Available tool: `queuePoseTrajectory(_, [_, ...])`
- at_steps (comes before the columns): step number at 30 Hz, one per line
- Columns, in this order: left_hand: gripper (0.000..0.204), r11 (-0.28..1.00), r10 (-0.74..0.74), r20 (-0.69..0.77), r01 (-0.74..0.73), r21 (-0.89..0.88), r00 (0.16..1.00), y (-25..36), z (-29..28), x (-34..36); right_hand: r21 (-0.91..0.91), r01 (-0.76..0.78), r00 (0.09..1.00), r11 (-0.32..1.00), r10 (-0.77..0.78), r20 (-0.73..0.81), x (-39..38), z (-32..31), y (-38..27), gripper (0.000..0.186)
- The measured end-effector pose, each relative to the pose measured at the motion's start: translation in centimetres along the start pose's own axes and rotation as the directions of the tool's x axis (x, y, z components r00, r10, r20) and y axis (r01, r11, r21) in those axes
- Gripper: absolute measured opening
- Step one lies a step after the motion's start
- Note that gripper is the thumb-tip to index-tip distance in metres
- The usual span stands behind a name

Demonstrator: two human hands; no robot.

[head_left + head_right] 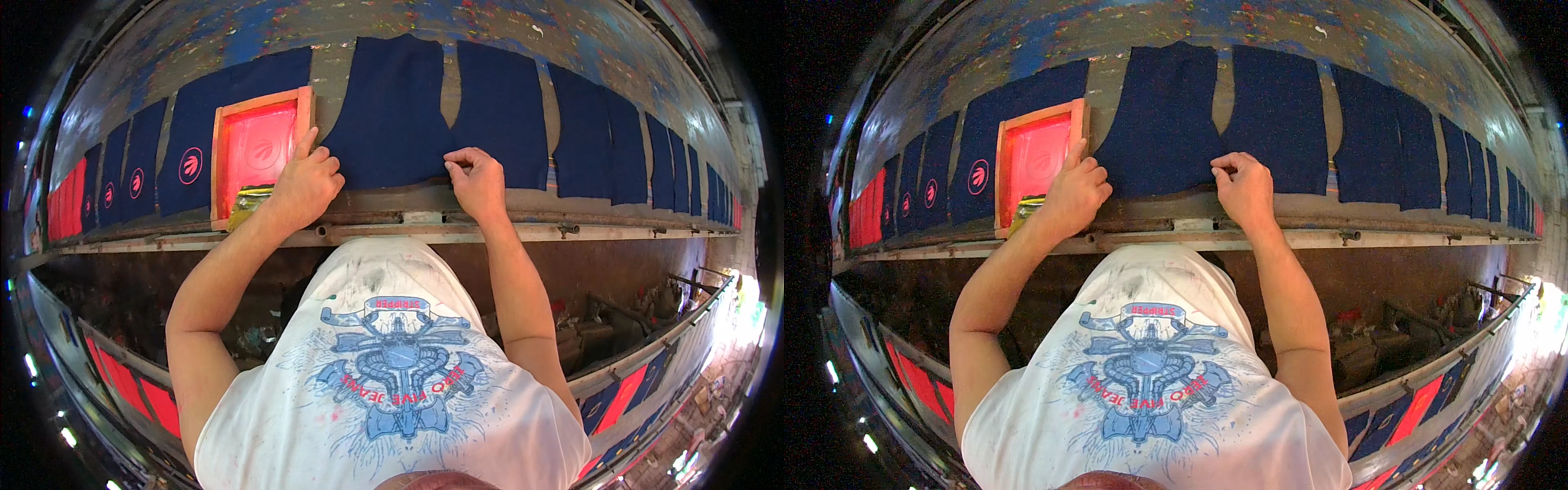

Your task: The person repeatedly applies pink ink to a screen-printing frame using a squeegee, then presses the frame onto dark blue fabric pieces laid out on a table to transfer a circular logo. The person handles multiple fabric pieces one at a time, re-inking the screen between each print.

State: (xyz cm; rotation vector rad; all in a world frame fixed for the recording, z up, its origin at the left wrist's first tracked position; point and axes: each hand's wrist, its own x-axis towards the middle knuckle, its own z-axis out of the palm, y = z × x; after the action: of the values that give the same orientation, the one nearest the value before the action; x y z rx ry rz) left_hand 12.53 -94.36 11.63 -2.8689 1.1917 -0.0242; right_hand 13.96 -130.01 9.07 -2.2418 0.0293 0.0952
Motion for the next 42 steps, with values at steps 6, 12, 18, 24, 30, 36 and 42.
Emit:
queuePoseTrajectory(6, [0.008,0.981,-0.127,-0.288,0.078,-0.175,0.949,-2.2,-1.2,0.9,0.285,-0.183,0.977,0.941,0.143,0.156,2.7,-1.1,-1.6,0.011])
queuePoseTrajectory(12, [0.008,0.931,-0.361,-0.631,0.228,-0.285,0.687,-11.8,-9.4,7.6,0.547,0.055,0.997,0.835,-0.018,-0.073,14.9,-5.8,-9.7,0.02])
queuePoseTrajectory(18, [0.008,0.964,-0.254,-0.797,0.214,-0.16,0.548,-12.2,-14.4,7.5,0.586,0.405,0.913,0.702,-0.272,-0.304,17.0,-10.3,-15.0,0.018])
queuePoseTrajectory(24, [0.006,0.944,-0.328,-0.598,0.262,-0.199,0.731,-7.6,-8.0,3.9,0.563,0.067,0.998,0.824,-0.055,-0.039,13.8,-6.3,-9.4,0.018])
queuePoseTrajectory(30, [0.009,0.977,-0.211,-0.316,0.192,-0.09,0.925,-2.5,-1.1,1.0,0.41,-0.287,0.952,0.866,0.208,0.226,7.8,-0.9,-2.1,0.019])
queuePoseTrajectory(36, [0.008,0.991,-0.121,-0.163,0.129,0.039,0.979,-1.2,-0.2,0.6,0.287,-0.308,0.933,0.907,0.228,0.28,5.2,-0.2,0.0,0.021])
queuePoseTrajectory(42, [0.008,0.992,-0.092,-0.02,0.093,0.084,0.996,-0.1,-1.3,0.2,0.204,-0.278,0.933,0.939,0.212,0.292,3.2,-0.8,0.0,0.021])
